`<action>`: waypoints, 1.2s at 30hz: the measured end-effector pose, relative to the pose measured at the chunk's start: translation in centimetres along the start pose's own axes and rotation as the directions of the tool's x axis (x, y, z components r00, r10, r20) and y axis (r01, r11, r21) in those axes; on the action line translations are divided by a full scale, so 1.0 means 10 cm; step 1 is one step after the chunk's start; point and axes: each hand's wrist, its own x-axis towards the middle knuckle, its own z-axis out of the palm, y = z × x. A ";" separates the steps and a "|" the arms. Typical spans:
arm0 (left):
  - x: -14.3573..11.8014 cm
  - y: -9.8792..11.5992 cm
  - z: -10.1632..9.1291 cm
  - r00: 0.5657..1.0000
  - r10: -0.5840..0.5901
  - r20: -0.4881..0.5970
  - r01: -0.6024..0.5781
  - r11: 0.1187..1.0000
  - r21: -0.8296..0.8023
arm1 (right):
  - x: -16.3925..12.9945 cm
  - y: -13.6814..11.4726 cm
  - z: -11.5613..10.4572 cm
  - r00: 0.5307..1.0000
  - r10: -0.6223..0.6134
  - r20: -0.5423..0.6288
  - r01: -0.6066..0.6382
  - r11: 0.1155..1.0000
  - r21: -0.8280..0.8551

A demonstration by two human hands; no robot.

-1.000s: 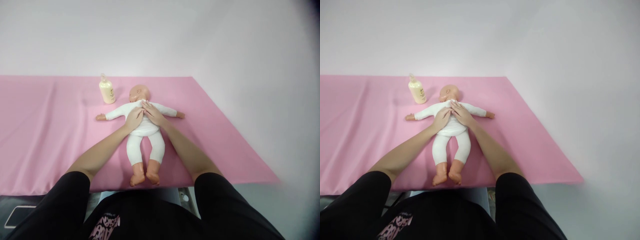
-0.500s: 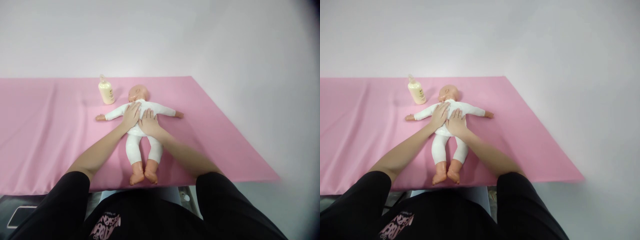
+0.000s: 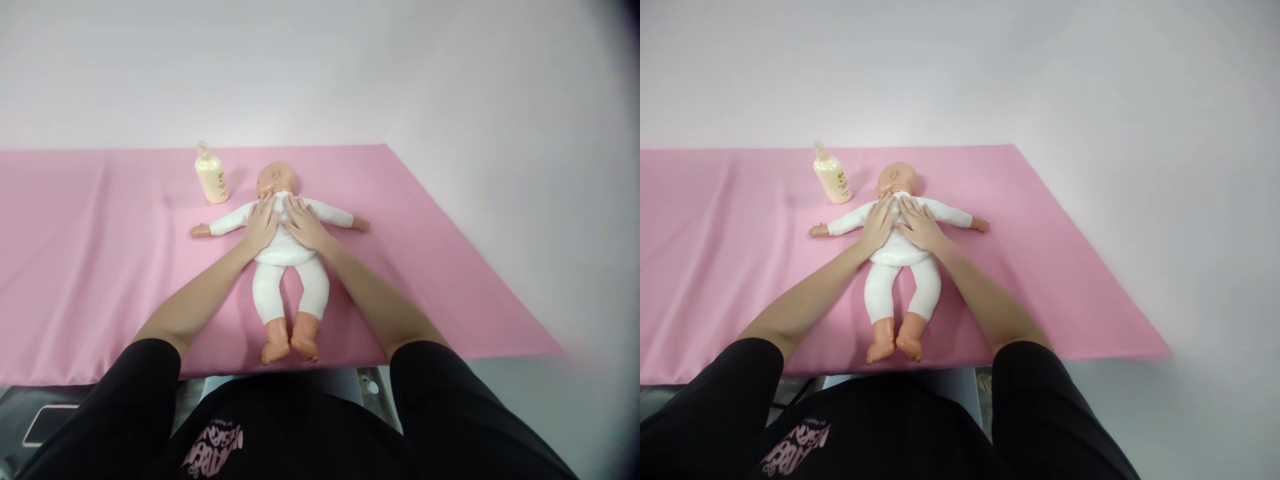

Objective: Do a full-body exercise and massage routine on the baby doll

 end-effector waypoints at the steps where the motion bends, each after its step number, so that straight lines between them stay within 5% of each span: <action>1: 0.00 0.01 0.00 0.999 -0.031 0.013 0.031 0.999 0.021 | 0.01 0.03 0.02 0.998 0.059 -0.028 -0.059 0.998 0.010; 5: 0.00 0.05 -0.04 0.988 -0.144 0.059 0.137 0.984 0.113 | 0.04 0.16 0.06 0.959 0.272 -0.084 -0.268 0.962 0.056; 9: 0.00 0.12 -0.07 0.979 -0.193 0.070 0.180 0.970 0.164 | 0.04 0.20 0.05 0.928 0.357 -0.110 -0.357 0.934 0.018; 16: -0.01 0.16 -0.09 0.979 -0.184 0.089 0.162 0.964 0.210 | -0.09 -0.29 0.09 0.882 0.466 -0.065 -0.470 0.880 -0.072; 23: 0.02 0.13 -0.08 0.978 -0.185 0.099 0.159 0.961 0.227 | -0.40 -0.87 0.14 0.973 0.230 0.014 -0.217 0.933 -0.287; 30: 0.03 0.15 -0.10 0.974 -0.191 0.123 0.159 0.960 0.228 | -0.13 -0.36 -0.01 0.995 -0.038 0.097 0.046 0.996 -0.081; 36: -0.02 0.29 -0.12 0.964 -0.212 0.161 0.163 0.948 0.273 | -0.01 -0.01 0.03 0.998 0.058 -0.018 -0.057 0.998 0.010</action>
